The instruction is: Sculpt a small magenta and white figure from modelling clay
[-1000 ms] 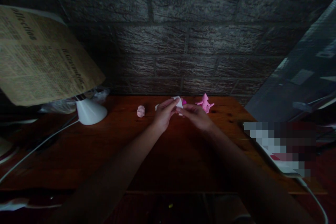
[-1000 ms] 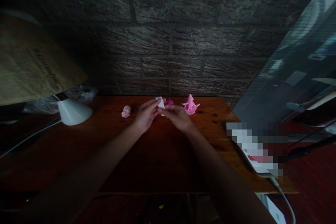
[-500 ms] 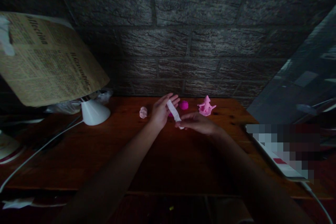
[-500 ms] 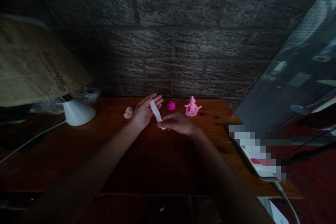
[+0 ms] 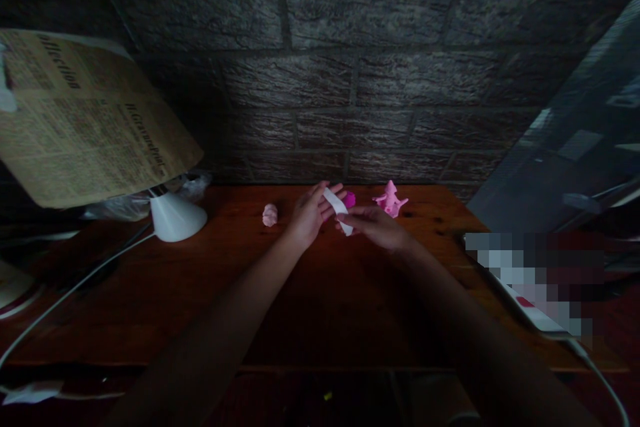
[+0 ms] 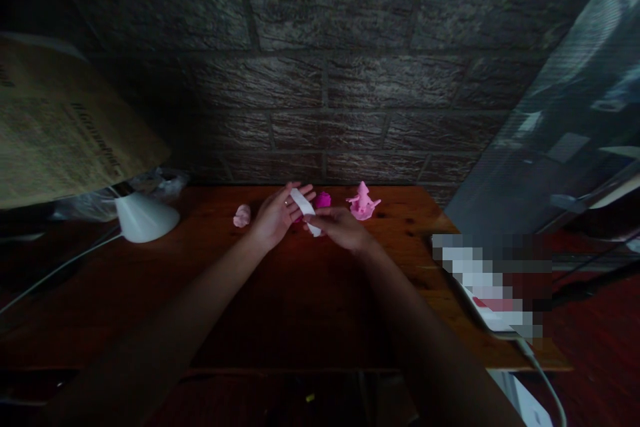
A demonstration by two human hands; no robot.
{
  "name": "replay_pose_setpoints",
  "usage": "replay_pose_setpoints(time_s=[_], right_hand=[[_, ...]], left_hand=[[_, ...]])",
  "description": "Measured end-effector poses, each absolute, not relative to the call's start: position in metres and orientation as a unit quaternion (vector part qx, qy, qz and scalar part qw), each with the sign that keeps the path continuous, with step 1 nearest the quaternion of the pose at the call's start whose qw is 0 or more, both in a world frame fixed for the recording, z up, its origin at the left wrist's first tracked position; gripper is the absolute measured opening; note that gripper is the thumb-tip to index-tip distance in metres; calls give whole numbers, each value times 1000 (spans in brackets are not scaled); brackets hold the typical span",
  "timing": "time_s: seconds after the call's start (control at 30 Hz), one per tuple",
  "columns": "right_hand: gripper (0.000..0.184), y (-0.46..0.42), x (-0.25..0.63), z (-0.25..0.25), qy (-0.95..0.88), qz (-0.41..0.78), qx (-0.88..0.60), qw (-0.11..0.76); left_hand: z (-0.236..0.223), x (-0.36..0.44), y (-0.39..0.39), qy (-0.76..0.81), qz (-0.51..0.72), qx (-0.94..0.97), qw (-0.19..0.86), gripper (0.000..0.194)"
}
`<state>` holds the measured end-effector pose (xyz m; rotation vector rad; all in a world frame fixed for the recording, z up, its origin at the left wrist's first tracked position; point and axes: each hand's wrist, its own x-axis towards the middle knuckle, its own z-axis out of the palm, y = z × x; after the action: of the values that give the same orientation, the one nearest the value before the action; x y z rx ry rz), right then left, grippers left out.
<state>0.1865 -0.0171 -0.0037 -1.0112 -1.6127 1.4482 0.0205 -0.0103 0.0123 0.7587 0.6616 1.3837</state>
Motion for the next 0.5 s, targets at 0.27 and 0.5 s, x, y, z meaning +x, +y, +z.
replay_pose_setpoints(time_s=[0.27, 0.5], right_hand=[[29, -17, 182, -6, -620, 547, -398, 397], [32, -17, 184, -2, -646, 532, -364, 407]], left_hand=[[10, 20, -9, 298, 567, 347, 685, 5], [5, 17, -4, 307, 611, 343, 644, 15]])
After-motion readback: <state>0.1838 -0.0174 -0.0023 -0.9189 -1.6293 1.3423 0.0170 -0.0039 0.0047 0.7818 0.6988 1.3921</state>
